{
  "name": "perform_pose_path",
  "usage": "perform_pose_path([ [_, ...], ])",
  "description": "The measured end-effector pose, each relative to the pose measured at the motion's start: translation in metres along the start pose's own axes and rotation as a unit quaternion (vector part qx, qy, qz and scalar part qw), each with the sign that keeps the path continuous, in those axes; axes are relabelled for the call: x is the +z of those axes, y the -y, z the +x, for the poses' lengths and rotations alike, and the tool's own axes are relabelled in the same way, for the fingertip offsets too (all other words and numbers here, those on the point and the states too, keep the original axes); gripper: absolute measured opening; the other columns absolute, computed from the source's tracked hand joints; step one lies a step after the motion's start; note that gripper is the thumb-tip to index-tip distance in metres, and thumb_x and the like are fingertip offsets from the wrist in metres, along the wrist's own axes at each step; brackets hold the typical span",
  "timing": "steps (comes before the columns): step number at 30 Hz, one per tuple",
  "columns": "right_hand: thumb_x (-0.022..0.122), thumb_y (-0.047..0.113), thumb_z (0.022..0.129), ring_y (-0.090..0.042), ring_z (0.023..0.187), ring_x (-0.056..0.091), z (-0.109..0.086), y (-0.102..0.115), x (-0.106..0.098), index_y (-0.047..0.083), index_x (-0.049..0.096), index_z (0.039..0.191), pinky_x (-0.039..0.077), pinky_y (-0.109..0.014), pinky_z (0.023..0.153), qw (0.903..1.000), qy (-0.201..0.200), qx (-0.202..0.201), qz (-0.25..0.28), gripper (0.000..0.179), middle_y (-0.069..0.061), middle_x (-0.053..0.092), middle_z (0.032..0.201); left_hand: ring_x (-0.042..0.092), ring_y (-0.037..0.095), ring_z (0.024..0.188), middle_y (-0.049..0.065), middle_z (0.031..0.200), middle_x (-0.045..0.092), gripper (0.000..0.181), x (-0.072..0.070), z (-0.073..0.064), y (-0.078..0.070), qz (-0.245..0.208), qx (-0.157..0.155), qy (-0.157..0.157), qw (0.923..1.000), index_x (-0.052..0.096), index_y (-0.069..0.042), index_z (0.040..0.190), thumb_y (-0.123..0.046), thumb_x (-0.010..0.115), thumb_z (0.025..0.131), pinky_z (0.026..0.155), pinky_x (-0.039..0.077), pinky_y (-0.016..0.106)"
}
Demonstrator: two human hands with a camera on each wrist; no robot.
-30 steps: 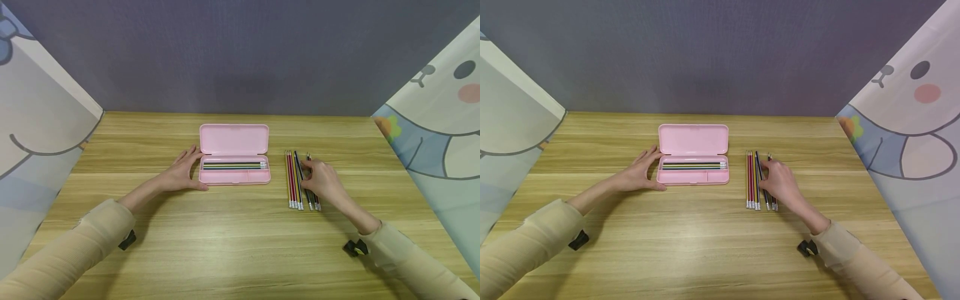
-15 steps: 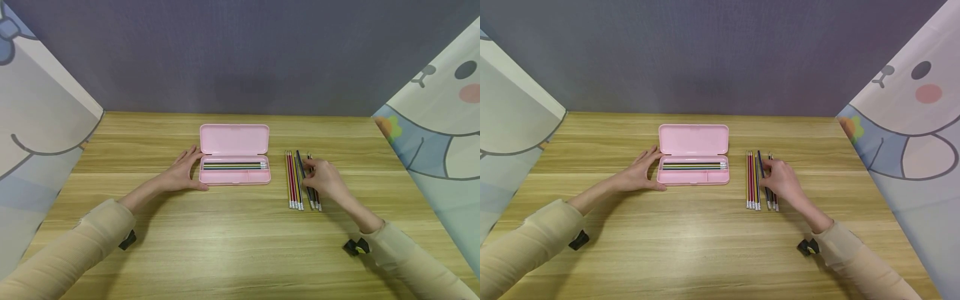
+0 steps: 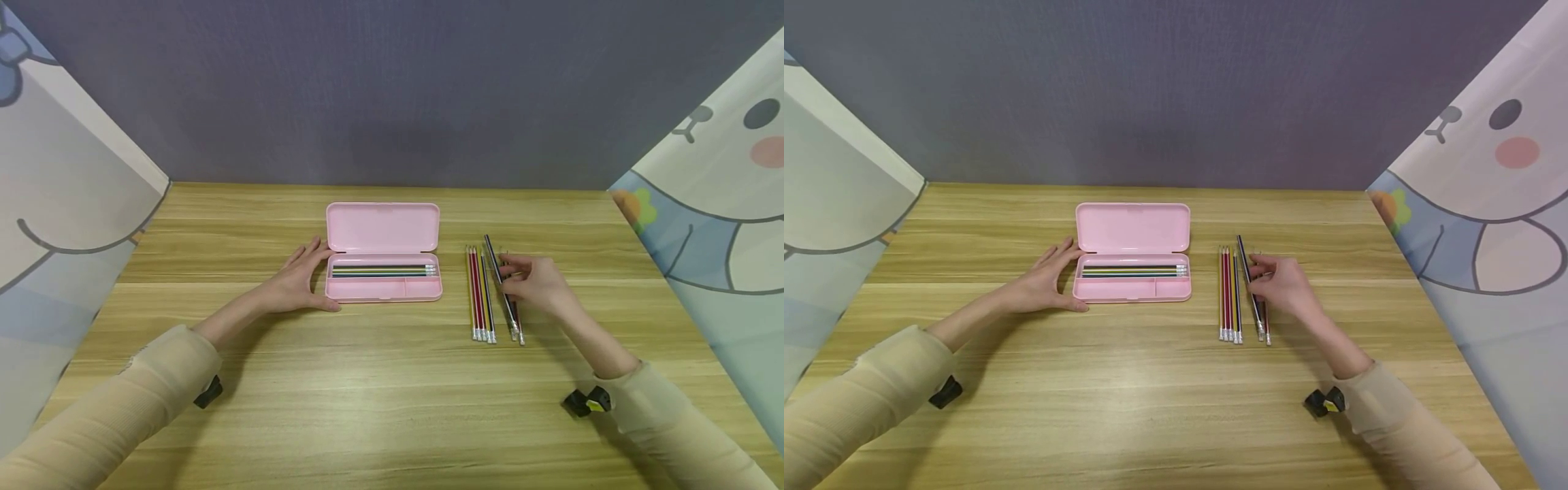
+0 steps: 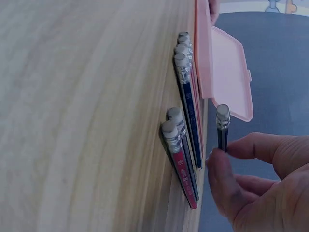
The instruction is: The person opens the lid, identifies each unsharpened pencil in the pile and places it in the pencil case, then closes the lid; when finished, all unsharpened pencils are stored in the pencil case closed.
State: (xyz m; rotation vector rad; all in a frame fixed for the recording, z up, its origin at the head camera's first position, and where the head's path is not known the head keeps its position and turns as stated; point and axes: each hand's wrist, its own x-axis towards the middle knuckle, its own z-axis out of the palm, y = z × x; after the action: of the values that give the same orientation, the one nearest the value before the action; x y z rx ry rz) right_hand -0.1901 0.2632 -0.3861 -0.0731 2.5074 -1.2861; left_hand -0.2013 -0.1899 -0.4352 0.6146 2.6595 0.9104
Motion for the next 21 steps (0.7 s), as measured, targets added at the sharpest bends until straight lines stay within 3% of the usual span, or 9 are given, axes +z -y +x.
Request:
perform_pose_path([
  [4, 0.065, 0.001, 0.094, 0.003, 0.086, 0.067, 0.000, 0.002, -0.002, -0.005, 0.040, 0.154, 0.063, -0.021, 0.076, 0.9986, 0.005, -0.003, 0.052, 0.066, -0.027, 0.063, 0.128, -0.003, 0.037, 0.163, 0.021, 0.173, 0.015, 0.107, 0.000, 0.000, -0.001, 0.001, -0.001, 0.001, 1.0000, 0.035, -0.013, 0.157, -0.046, 0.092, 0.072, 0.132, -0.003, 0.057],
  [11, 0.070, 0.006, 0.096, -0.002, 0.091, 0.072, 0.003, 0.005, -0.004, -0.003, 0.044, 0.153, 0.063, -0.020, 0.079, 0.9934, 0.007, -0.026, 0.112, 0.063, 0.008, 0.071, 0.105, -0.004, 0.037, 0.163, 0.020, 0.173, 0.014, 0.106, 0.000, 0.000, 0.001, -0.001, 0.001, 0.000, 1.0000, 0.035, -0.015, 0.157, -0.046, 0.092, 0.072, 0.132, -0.003, 0.058],
  [21, 0.070, 0.007, 0.096, -0.007, 0.088, 0.071, 0.020, 0.020, 0.006, 0.001, 0.048, 0.151, 0.064, -0.024, 0.079, 0.9868, 0.009, -0.093, 0.132, 0.059, 0.005, 0.071, 0.105, -0.006, 0.037, 0.163, 0.017, 0.173, 0.015, 0.106, 0.001, 0.001, 0.003, -0.007, 0.007, 0.003, 0.9999, 0.034, -0.017, 0.157, -0.049, 0.091, 0.073, 0.132, -0.005, 0.059],
])
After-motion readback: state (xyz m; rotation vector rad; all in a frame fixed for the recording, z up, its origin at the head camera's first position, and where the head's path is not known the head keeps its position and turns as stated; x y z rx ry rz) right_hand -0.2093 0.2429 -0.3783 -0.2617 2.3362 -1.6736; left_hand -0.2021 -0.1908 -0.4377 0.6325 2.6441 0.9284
